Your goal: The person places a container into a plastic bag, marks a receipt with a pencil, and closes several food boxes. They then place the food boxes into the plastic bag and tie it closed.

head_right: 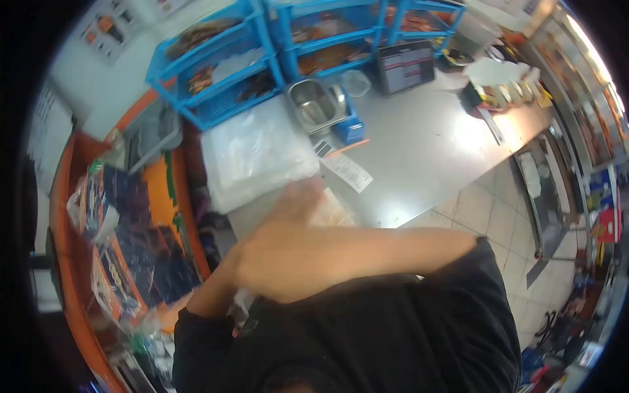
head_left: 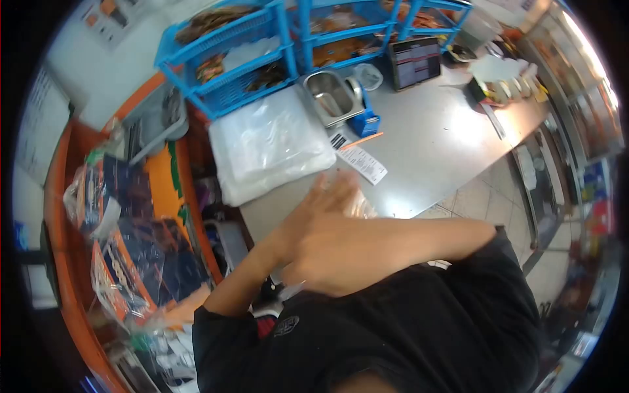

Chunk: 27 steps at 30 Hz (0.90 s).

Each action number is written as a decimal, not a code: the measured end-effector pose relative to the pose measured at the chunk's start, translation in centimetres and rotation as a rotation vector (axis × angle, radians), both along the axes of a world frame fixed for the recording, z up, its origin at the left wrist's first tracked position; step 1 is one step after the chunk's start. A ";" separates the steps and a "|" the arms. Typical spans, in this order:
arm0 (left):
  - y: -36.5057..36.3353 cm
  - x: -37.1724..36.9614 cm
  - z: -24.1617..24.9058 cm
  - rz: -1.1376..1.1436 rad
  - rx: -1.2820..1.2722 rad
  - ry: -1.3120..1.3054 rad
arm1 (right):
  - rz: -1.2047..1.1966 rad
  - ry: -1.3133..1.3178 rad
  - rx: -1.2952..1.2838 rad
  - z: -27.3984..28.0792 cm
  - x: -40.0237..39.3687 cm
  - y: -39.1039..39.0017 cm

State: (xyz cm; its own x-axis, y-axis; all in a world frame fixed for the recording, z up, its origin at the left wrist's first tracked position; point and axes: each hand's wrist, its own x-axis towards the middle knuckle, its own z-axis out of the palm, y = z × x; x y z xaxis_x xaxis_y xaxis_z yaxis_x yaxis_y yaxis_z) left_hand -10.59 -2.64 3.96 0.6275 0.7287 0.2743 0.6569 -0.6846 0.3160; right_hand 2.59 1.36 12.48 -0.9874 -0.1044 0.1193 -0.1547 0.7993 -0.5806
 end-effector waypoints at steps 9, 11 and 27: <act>0.3 0.9 0.9 -0.142 -0.895 -0.256 | -0.228 0.014 -0.413 -4.1 -4.9 4.7; -0.3 1.3 -0.8 -0.005 -0.676 -0.219 | -0.208 0.033 -0.449 -3.4 -3.8 4.6; 7.3 3.2 19.2 1.129 -0.053 -0.736 | -0.522 0.971 -0.519 -14.0 5.6 11.6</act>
